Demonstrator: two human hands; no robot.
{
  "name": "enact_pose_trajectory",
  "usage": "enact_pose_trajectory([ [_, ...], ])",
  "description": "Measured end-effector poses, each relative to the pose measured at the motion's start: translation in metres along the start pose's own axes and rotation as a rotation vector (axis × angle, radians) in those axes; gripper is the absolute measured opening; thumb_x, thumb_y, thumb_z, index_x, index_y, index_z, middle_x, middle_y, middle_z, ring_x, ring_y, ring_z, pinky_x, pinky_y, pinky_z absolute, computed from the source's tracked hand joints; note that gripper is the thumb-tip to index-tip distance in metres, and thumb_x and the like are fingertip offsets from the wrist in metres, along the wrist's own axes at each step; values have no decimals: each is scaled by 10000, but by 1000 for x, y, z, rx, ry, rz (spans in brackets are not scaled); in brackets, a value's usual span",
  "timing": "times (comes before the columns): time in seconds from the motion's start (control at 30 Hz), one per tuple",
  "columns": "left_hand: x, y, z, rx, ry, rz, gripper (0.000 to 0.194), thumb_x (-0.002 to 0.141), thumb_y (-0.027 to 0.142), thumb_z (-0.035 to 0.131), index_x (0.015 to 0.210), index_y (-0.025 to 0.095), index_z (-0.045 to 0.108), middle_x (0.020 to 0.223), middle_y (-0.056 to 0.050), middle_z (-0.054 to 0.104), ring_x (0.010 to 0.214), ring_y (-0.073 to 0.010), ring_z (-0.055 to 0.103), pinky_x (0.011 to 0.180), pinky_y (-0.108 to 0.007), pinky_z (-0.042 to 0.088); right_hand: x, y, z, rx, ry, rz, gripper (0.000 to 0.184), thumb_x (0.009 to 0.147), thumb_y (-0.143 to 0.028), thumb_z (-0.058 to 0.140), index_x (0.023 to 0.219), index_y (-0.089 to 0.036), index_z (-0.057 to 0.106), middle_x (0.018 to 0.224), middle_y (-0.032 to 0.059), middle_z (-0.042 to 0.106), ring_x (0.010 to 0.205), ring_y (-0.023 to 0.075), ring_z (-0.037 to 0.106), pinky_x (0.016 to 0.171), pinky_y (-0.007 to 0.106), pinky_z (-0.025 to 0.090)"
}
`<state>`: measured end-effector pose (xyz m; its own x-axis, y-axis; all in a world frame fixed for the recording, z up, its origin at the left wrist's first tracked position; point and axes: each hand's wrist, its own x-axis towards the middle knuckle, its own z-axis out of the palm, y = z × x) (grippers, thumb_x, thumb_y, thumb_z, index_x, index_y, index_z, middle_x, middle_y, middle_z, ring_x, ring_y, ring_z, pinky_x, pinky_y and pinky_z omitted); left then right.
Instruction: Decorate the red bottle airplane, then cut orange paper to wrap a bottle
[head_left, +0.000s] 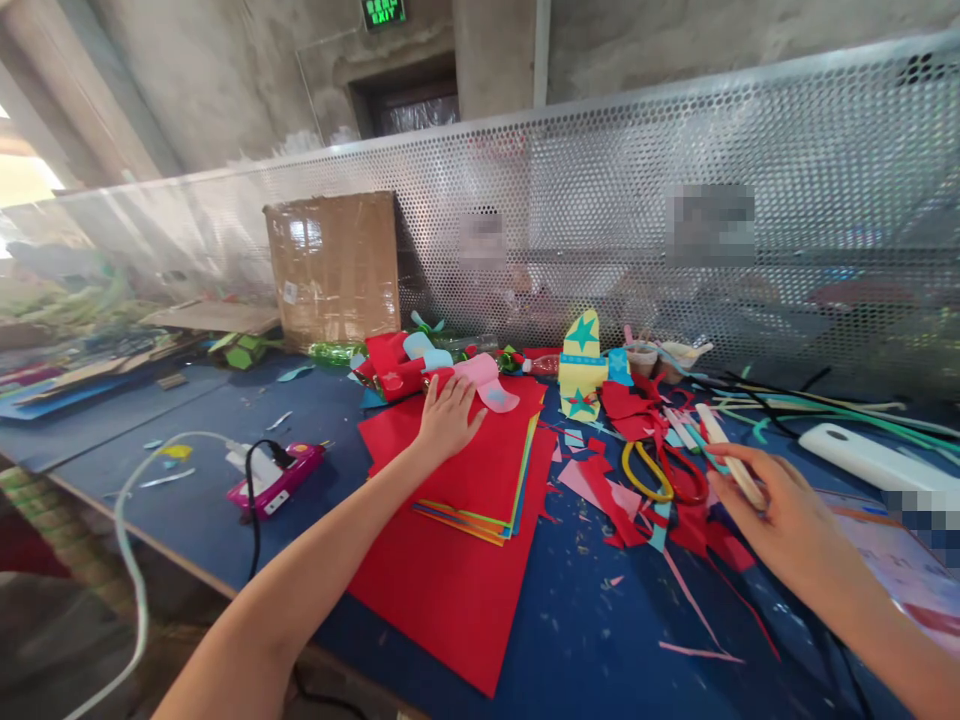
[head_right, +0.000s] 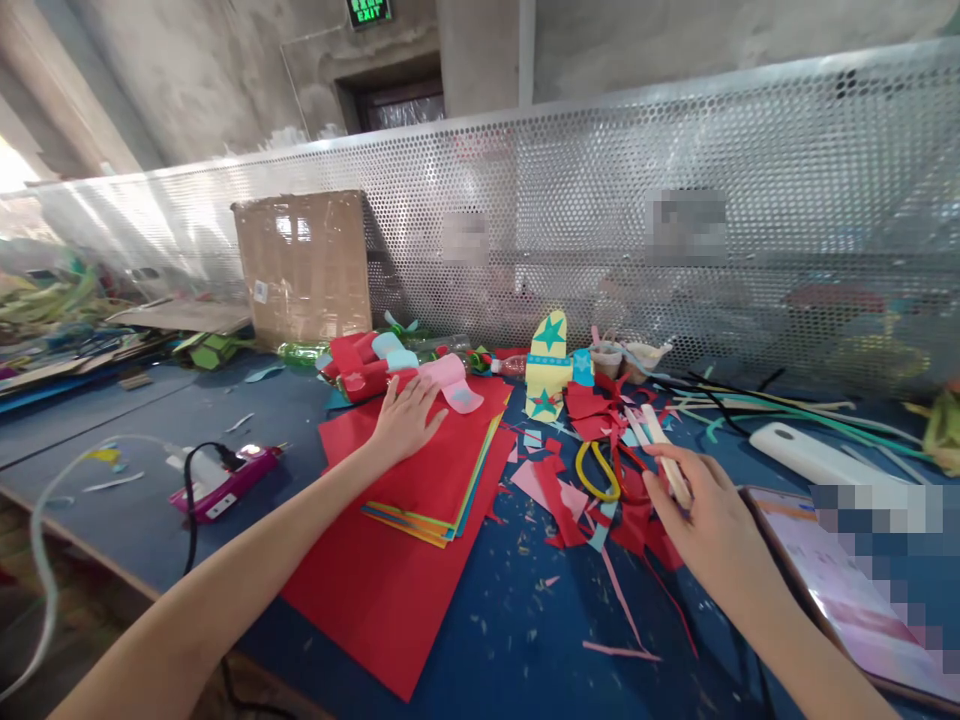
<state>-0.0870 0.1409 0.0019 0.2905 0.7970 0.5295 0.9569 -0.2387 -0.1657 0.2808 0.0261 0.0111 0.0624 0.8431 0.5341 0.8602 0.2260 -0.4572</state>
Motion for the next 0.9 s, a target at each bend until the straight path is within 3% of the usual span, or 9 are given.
enact_pose_trajectory([
  [0.27, -2, 14, -8, -146, 10, 70, 456, 904, 375, 350, 1204, 112, 572, 1314, -165, 520, 1265, -314, 430, 1120, -514, 192, 10, 11, -10, -68, -75, 76, 342, 848, -354, 398, 1078, -192, 592, 1001, 119, 667, 798, 240, 654, 687, 338, 494],
  [0.4, -4, 28, -14, -268, -37, 194, 451, 920, 404, 327, 1177, 139, 586, 1232, -132, 581, 1199, -267, 489, 1036, -427, 377, 21, 12, -22, -235, -244, 101, 349, 855, -264, 393, 1111, -165, 608, 1015, 113, 703, 816, 233, 669, 695, 317, 495],
  [0.5, -9, 39, -17, -336, -94, 285, 434, 928, 416, 326, 1133, 162, 611, 1161, -101, 622, 1130, -236, 537, 1009, -395, 413, 32, 4, -25, -419, -405, 74, 391, 867, -204, 368, 1169, -151, 609, 951, 110, 726, 832, 237, 670, 701, 307, 483],
  [0.6, -15, 46, -19, -377, -147, 341, 424, 912, 446, 373, 1124, 179, 626, 1173, -97, 613, 1135, -238, 535, 998, -385, 424, 45, 0, -20, -482, -455, 72, 382, 860, -194, 400, 1156, -148, 637, 855, 112, 739, 873, 263, 666, 727, 317, 471],
  [0.7, -20, 50, -19, -401, -192, 357, 420, 894, 457, 416, 1156, 199, 620, 1216, -107, 586, 1131, -257, 540, 970, -406, 447, 58, 6, -9, -526, -484, 71, 378, 851, -155, 410, 1146, -169, 647, 965, 107, 734, 911, 257, 666, 788, 322, 459],
  [0.9, -21, 52, -20, -433, -238, 340, 376, 903, 393, 422, 1172, 209, 609, 1226, -99, 574, 1151, -243, 527, 997, -384, 425, 72, 21, 9, -542, -507, 71, 298, 800, -183, 518, 1051, -183, 678, 890, 112, 738, 859, 274, 679, 745, 352, 481],
])
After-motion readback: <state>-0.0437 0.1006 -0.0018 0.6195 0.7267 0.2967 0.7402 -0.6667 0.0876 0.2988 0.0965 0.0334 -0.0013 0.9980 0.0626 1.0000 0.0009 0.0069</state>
